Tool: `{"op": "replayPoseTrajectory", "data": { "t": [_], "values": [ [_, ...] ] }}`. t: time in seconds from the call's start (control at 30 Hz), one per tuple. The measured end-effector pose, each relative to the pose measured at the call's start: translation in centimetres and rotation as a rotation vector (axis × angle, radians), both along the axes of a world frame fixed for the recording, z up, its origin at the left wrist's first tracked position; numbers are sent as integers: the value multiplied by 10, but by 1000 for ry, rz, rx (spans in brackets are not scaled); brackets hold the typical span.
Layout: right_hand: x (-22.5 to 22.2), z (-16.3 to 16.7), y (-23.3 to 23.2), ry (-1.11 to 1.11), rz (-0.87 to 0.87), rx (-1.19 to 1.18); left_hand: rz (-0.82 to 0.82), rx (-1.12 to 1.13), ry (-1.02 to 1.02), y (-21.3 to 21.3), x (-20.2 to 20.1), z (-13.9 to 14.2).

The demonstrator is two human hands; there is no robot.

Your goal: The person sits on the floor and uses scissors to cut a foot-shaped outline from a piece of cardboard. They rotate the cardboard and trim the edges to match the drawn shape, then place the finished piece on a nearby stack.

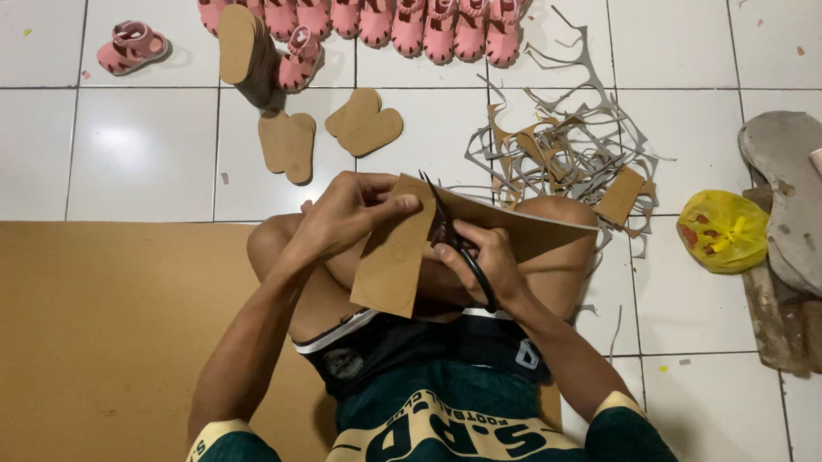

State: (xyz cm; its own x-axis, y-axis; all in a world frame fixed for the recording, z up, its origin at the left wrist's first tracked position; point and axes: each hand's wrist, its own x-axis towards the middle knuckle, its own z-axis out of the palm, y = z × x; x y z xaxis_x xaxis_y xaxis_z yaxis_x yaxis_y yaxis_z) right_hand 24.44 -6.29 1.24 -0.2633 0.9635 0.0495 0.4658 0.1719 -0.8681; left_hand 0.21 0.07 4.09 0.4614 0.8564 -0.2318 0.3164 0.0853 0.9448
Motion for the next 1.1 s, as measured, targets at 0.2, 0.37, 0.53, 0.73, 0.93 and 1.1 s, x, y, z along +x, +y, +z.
{"op": "replayPoseTrajectory", "data": {
  "t": [0.2,0.37,0.53,0.73,0.93,1.1],
  "values": [
    [-20,-17,13,250,-232,-153,270,725,-318,-23,46,-61],
    [-31,-34,21,214,-185,277,502,553,-648,-36,86,-65],
    [-36,-37,22,186,-237,127,852,393,-625,-28,102,-30],
    [-34,-39,29,212,-172,118,885,326,-647,-32,101,-15],
    [-35,-52,32,191,-191,114,887,395,-567,-38,101,-13],
    [-32,-52,37,181,-196,98,865,375,-589,-42,100,-17]
  ]
}}
